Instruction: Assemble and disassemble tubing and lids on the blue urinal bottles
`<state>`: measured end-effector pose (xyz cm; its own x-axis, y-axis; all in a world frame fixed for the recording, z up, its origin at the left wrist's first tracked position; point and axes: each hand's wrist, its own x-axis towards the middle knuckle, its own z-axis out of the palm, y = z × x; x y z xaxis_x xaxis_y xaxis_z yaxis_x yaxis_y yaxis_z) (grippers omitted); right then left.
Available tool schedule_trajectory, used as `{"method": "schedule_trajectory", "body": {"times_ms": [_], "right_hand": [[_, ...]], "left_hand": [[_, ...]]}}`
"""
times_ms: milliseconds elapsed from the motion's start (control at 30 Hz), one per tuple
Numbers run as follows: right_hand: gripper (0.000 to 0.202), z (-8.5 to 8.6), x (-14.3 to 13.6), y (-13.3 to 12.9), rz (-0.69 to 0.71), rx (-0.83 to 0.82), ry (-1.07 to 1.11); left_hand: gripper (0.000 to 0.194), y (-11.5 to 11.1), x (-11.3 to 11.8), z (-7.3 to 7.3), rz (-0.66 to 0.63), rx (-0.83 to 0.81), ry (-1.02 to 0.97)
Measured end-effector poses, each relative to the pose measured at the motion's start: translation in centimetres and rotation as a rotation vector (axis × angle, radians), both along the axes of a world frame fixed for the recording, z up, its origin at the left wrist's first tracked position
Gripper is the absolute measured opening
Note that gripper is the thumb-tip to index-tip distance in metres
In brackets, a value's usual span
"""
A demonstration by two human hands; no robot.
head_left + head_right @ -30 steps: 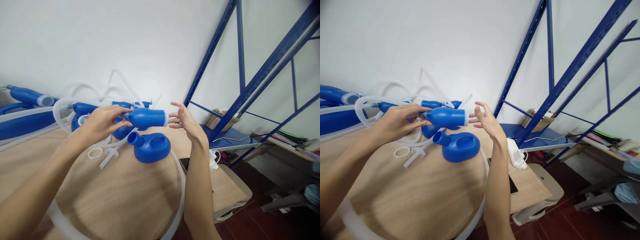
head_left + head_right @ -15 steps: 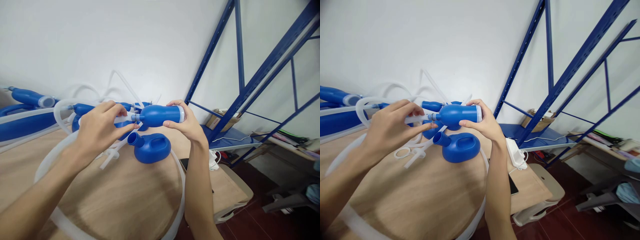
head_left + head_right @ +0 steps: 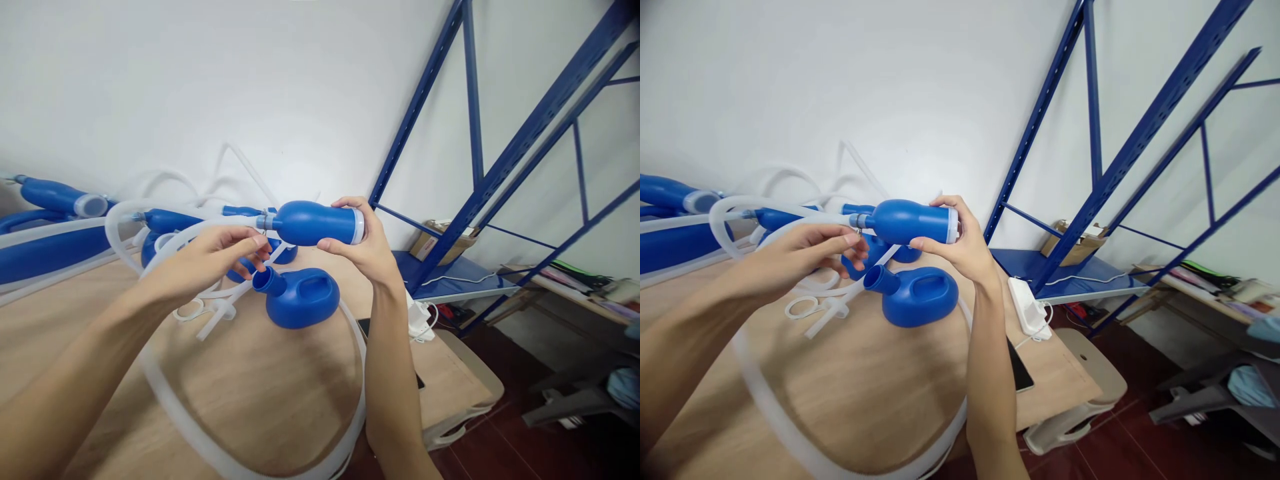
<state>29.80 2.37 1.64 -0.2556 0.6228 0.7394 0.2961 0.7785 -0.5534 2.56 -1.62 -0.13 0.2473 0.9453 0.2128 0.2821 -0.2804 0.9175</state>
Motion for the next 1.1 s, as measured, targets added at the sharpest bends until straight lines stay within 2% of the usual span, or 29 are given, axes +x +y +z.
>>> {"method": "schedule_trajectory", "body": {"times_ms": [100,300,500,600,667,800,867,900,967,1033,1067,1100], "right_hand": [[0.057,0.0,-0.5,-0.1,0.021,0.022,0.032],[0.059,-0.2,-0.7,0.2,0.012,0.005,0.036],[0.054,-0.5,-0.4,0.7,0.018,0.033,0.008],[0.051,-0.6,-0.1,0.8,0.000,0.031,0.019],[0.051,-0.5,0.2,0.7,-0.024,0.032,0.029],[0.054,-0.2,0.6,0.3,-0.041,0.034,0.005],[0.053,-0.1,0.6,0.1,-0.040,0.024,0.001],[0.053,-0.1,0.6,0.0,-0.039,0.018,-0.001],[0.053,-0.1,0.4,-0.2,-0.041,0.011,-0.011],[0.053,-0.1,0.1,-0.3,-0.036,0.016,-0.031],[0.053,-0.1,-0.1,-0.4,-0.028,0.020,-0.043],[0.053,0.0,-0.3,-0.5,-0.019,0.024,-0.053]], "left_hand": [[0.030,-0.2,0.5,-0.2,-0.064,-0.071,-0.256],[0.039,0.1,1.8,-0.7,-0.090,-0.084,-0.457],[0.038,0.2,2.8,-0.4,-0.041,-0.323,-0.643],[0.038,0.5,2.5,-0.4,-0.003,-0.341,-0.656],[0.037,0.7,2.0,-0.4,-0.022,-0.339,-0.611],[0.032,0.6,0.9,-0.2,-0.100,-0.321,-0.375],[0.039,0.2,0.3,-0.1,-0.026,-0.189,-0.105],[0.044,0.0,0.1,-0.1,0.064,-0.069,0.070],[0.048,-0.6,-0.1,-0.1,0.330,0.242,0.381],[0.042,-1.2,0.0,-0.2,0.557,0.558,0.538],[0.040,-1.3,0.1,-0.3,0.589,0.676,0.553],[0.044,-1.4,0.3,-0.4,0.556,0.749,0.542]]}}
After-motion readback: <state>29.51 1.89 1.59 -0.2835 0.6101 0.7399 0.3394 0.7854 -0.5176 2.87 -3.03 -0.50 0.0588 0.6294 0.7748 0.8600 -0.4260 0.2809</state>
